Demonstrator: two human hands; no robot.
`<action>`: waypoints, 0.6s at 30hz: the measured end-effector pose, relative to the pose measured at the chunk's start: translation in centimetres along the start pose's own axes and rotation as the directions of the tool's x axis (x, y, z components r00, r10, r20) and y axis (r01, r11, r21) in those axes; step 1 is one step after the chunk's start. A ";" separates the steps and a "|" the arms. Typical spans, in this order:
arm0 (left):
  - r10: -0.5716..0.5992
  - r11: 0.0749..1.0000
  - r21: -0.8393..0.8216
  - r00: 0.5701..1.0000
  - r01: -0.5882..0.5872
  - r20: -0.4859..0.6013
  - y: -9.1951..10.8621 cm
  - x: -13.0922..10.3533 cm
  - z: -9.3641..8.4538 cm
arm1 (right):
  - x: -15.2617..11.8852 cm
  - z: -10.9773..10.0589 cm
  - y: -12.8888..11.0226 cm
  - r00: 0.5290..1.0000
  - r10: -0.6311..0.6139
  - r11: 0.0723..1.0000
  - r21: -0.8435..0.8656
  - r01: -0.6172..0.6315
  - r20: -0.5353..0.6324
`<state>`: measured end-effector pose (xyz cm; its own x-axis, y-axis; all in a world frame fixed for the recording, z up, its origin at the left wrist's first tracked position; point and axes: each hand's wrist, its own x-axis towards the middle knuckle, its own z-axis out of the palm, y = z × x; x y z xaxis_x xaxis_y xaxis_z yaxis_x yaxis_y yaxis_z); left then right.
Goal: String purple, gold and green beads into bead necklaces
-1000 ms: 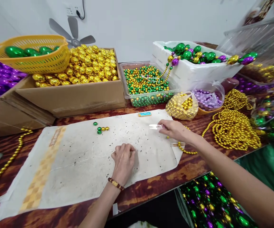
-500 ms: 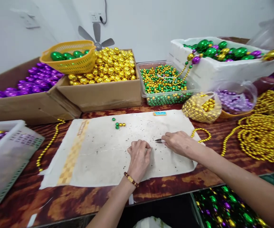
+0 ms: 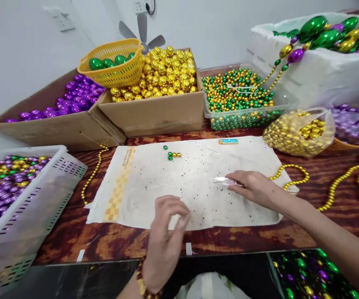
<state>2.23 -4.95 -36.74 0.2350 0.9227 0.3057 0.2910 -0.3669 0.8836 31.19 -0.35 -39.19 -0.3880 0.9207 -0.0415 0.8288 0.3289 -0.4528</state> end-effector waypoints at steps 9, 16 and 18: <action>-0.445 0.771 -0.544 0.892 0.333 -0.084 -2.0 -0.5 -5.4 | 2.9 3.9 -5.0 0.991 -0.132 0.991 0.009 0.132 -0.025; -0.471 0.752 -0.558 0.878 0.351 -0.083 -2.0 -0.7 -5.9 | 5.4 6.6 -9.2 0.964 -0.265 0.947 -0.190 0.257 -0.017; -0.472 0.752 -0.557 0.878 0.353 -0.082 -2.0 -0.7 -6.0 | 5.9 7.0 -9.7 0.953 -0.304 0.932 -0.209 0.295 -0.011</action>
<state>-4.06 -4.13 -36.54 -0.0071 0.9928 -0.1199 -0.2143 0.1156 0.9699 18.05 0.45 -41.30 -0.6173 0.7793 0.1076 0.7423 0.6223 -0.2483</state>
